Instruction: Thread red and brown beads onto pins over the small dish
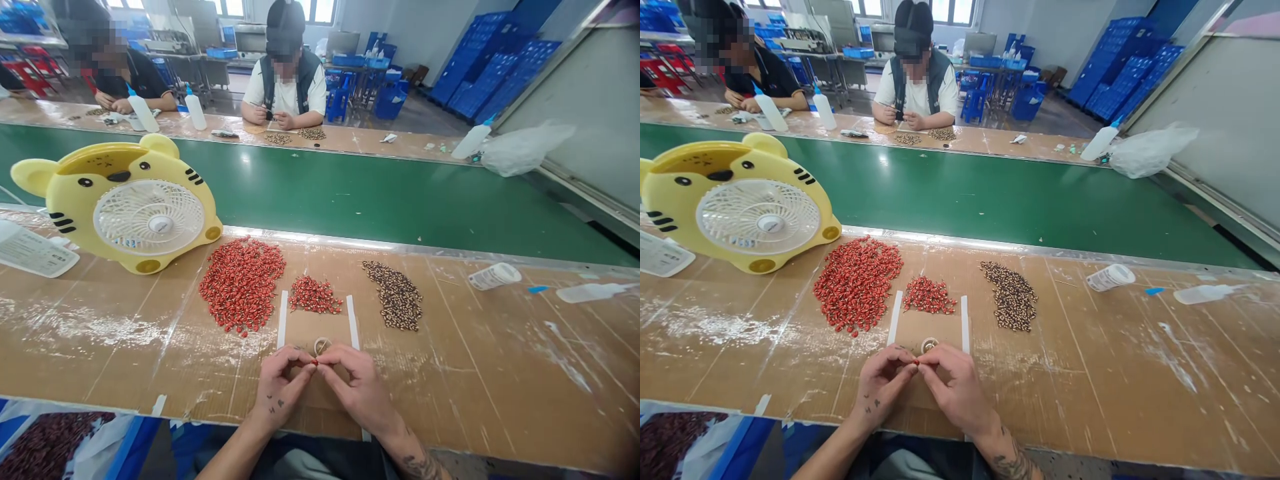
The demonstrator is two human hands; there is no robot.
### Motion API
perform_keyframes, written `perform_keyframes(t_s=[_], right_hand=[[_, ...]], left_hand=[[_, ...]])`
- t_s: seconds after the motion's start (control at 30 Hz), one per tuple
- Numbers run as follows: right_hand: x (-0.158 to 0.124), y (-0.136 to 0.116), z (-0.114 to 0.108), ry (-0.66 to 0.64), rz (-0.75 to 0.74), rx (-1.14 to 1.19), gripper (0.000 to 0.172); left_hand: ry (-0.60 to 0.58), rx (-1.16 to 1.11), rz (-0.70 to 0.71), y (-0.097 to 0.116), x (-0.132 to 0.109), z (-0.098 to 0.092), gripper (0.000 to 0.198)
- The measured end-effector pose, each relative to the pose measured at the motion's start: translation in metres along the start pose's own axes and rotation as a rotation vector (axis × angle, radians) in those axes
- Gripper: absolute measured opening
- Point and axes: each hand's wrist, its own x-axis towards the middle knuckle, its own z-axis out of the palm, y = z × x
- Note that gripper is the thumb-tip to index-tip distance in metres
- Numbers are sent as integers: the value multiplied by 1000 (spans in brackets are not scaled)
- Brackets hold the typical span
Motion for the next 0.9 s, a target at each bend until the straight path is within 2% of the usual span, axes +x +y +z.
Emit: perform_keyframes(t_s=[0.17, 0.3, 0.37, 0.43, 0.53, 0.63, 0.73, 0.9], right_hand=[[1, 0, -3, -29, 36, 60, 10], [6, -2, -9, -87, 34, 88, 10], [13, 2, -18, -57, 36, 101, 10], [25, 11, -31, 29, 75, 114, 12], [48, 30, -51, 136, 134, 19, 17], [66, 47, -59, 112, 112, -229, 18], [73, 56, -55, 108, 84, -336, 20], [68, 55, -54, 142, 82, -332, 23]], left_hand=[[-33, -11, 15, 7, 1, 0, 6], [-133, 54, 48, 16, 3, -7, 8], [-161, 175, 108, 20, 8, -18, 12], [-105, 383, 162, 22, 15, -38, 11], [-21, 729, 68, 17, 24, -73, 15], [-31, 916, -10, 7, 23, -99, 18], [-27, 924, -21, 0, 16, -108, 21], [-37, 894, -61, 2, 16, -107, 22]])
